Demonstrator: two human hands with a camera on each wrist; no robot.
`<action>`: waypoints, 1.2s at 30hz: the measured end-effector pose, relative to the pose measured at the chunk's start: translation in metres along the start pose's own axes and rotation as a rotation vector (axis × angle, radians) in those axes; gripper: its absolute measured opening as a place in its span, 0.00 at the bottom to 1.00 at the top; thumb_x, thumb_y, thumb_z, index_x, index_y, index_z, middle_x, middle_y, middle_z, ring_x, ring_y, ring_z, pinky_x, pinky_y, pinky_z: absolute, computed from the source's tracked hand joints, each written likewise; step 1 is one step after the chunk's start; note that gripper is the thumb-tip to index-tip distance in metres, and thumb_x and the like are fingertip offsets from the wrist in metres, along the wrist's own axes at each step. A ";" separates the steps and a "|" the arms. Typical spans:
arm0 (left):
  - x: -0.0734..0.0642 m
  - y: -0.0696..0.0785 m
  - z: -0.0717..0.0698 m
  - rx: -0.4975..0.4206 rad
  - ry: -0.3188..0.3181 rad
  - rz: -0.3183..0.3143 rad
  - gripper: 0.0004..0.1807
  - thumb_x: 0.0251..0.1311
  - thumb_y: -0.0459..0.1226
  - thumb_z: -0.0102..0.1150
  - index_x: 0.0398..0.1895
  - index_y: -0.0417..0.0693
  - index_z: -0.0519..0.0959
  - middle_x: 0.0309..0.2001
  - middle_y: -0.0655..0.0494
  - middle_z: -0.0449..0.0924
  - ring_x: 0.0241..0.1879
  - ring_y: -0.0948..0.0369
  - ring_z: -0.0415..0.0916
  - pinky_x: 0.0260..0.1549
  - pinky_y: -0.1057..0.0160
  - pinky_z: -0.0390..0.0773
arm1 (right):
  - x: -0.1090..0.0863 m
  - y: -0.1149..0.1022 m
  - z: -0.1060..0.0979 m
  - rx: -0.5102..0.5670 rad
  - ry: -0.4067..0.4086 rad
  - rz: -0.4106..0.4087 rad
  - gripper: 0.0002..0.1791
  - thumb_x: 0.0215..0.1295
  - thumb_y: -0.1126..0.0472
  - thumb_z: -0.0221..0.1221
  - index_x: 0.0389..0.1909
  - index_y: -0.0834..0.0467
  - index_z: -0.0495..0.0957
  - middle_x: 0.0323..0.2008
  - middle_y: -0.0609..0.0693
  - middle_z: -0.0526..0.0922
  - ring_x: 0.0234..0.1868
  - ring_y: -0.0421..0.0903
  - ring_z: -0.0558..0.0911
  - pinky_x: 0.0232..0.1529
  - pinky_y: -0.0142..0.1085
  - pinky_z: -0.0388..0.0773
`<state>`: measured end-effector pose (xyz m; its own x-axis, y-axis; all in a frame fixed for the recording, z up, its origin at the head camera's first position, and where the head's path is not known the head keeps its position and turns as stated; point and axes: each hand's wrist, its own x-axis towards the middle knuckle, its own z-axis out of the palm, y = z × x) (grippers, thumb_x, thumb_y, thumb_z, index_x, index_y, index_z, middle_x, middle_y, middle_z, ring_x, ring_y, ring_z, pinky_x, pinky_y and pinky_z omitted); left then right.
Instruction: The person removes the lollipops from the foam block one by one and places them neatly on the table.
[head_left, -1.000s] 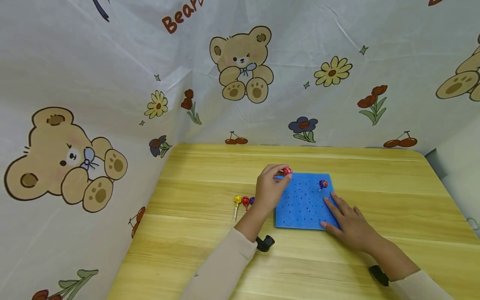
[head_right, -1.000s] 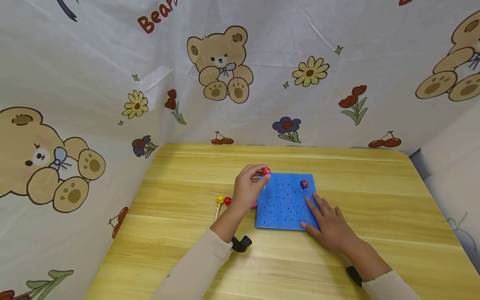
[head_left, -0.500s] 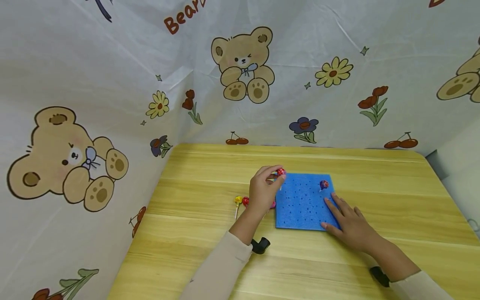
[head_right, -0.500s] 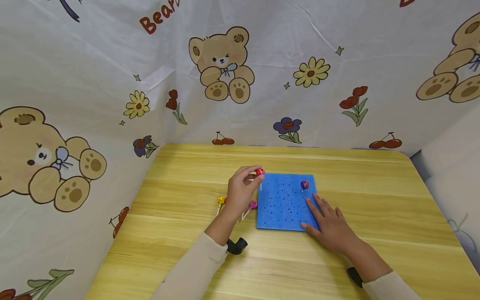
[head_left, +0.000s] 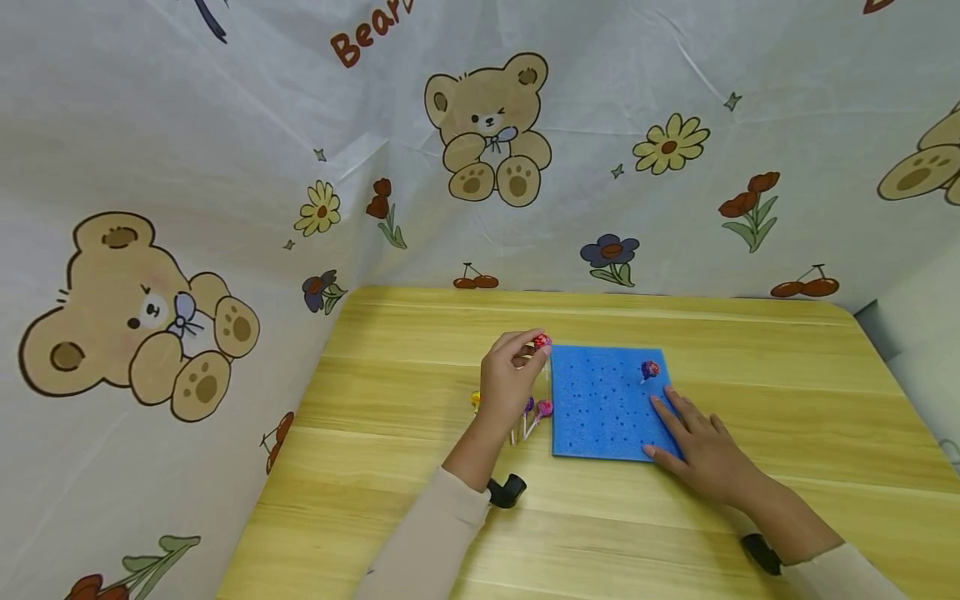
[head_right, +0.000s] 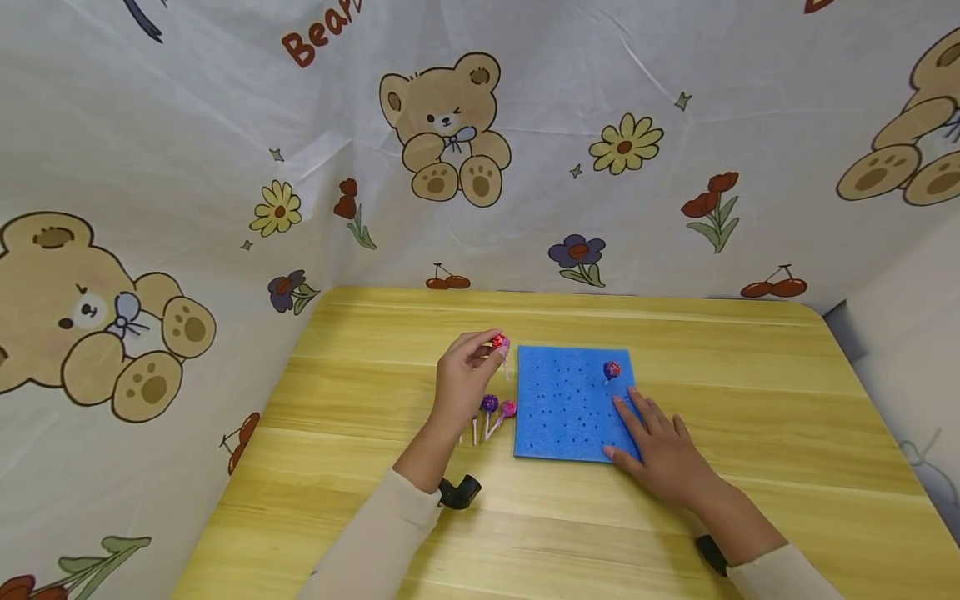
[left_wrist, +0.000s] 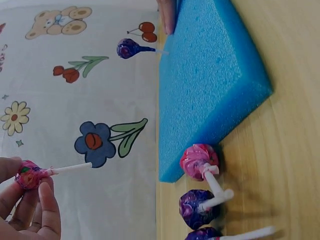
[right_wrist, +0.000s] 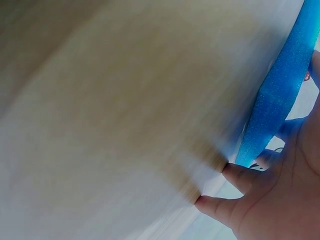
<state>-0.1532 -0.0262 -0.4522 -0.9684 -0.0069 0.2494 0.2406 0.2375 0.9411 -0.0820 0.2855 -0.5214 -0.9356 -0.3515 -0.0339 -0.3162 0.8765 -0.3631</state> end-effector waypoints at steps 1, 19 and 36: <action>0.000 -0.001 -0.002 0.004 0.004 -0.003 0.16 0.66 0.40 0.66 0.57 0.56 0.84 0.50 0.58 0.82 0.45 0.61 0.82 0.48 0.66 0.83 | 0.000 0.000 0.000 0.001 -0.001 0.001 0.46 0.71 0.39 0.57 0.81 0.55 0.50 0.80 0.64 0.47 0.76 0.71 0.54 0.63 0.78 0.53; -0.001 -0.015 -0.027 -0.050 0.097 -0.020 0.14 0.66 0.40 0.66 0.53 0.56 0.86 0.49 0.55 0.83 0.46 0.58 0.84 0.43 0.68 0.84 | 0.001 0.001 0.001 -0.007 0.000 -0.005 0.47 0.71 0.39 0.57 0.81 0.55 0.50 0.80 0.63 0.47 0.76 0.71 0.54 0.63 0.78 0.53; -0.003 -0.026 -0.048 -0.044 0.147 -0.082 0.13 0.64 0.40 0.68 0.51 0.56 0.87 0.48 0.56 0.82 0.43 0.58 0.83 0.39 0.70 0.84 | 0.002 0.003 0.002 -0.008 0.002 -0.002 0.47 0.71 0.39 0.57 0.81 0.54 0.49 0.80 0.64 0.47 0.76 0.71 0.55 0.63 0.78 0.52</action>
<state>-0.1533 -0.0788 -0.4669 -0.9656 -0.1674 0.1991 0.1670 0.1879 0.9679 -0.0843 0.2869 -0.5240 -0.9355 -0.3520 -0.0311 -0.3188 0.8785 -0.3558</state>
